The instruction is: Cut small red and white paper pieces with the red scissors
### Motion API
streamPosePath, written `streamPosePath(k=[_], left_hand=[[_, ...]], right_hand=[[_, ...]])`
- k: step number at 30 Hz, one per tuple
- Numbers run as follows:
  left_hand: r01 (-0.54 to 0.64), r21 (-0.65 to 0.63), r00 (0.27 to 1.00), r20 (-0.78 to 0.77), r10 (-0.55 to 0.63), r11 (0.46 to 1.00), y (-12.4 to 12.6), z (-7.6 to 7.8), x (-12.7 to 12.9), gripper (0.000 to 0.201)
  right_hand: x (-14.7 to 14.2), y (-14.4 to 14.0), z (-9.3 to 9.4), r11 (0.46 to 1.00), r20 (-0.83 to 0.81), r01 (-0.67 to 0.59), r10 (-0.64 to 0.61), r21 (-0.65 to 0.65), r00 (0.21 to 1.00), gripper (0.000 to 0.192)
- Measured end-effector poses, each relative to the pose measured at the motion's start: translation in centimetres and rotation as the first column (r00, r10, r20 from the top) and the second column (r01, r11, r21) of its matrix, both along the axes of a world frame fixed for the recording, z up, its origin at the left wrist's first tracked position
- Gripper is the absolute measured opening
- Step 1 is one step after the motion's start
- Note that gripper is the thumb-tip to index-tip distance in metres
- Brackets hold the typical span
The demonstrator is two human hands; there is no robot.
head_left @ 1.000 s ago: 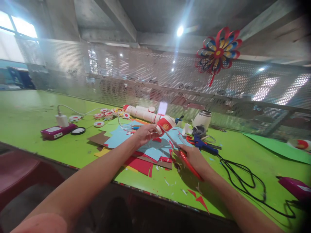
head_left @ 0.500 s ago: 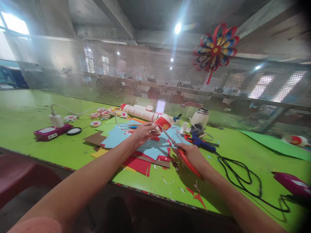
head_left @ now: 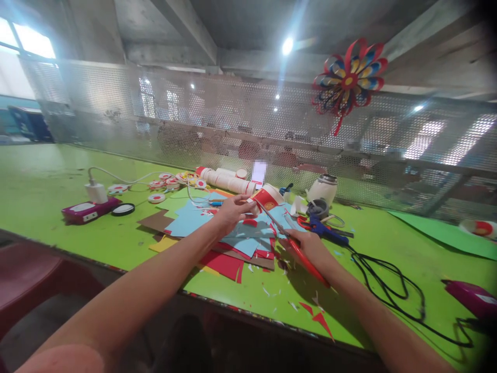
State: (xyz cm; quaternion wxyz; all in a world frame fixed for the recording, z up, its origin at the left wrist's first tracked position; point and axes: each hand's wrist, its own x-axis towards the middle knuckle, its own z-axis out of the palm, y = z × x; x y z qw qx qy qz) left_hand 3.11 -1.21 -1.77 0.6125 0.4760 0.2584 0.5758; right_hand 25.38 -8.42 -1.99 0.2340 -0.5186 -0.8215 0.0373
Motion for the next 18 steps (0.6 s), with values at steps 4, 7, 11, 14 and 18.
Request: streamPosePath(k=[4,7,11,14,18], left_hand=[[0.003,-0.004,1.0,-0.009,-0.003,1.0,-0.34,0.42,0.03,0.037],[-0.001,-0.02,1.0,0.005,0.001,1.0,-0.43,0.65,-0.08,0.037],[0.057,-0.068,0.998,0.022,-0.055,0.996,-0.17,0.63,-0.48,0.033],[0.103,-0.076,0.995,0.015,-0.102,0.992,0.08,0.44,-0.69,0.031],[0.051,-0.049,0.999,0.003,-0.051,0.997,0.16,0.28,-0.53,0.036]], right_hand=[[-0.08,-0.22,0.19,1.0,-0.008,-0.018,0.018,0.011,1.0,0.036],[-0.14,-0.29,0.31,1.0,-0.009,-0.017,0.017,0.021,1.0,0.035],[-0.14,-0.15,0.27,0.999,-0.007,-0.019,0.019,0.028,1.0,0.035],[-0.12,0.0,0.18,1.0,0.001,-0.016,0.016,0.024,1.0,0.035],[-0.08,0.04,0.21,1.0,-0.013,-0.019,0.019,0.012,1.0,0.036]])
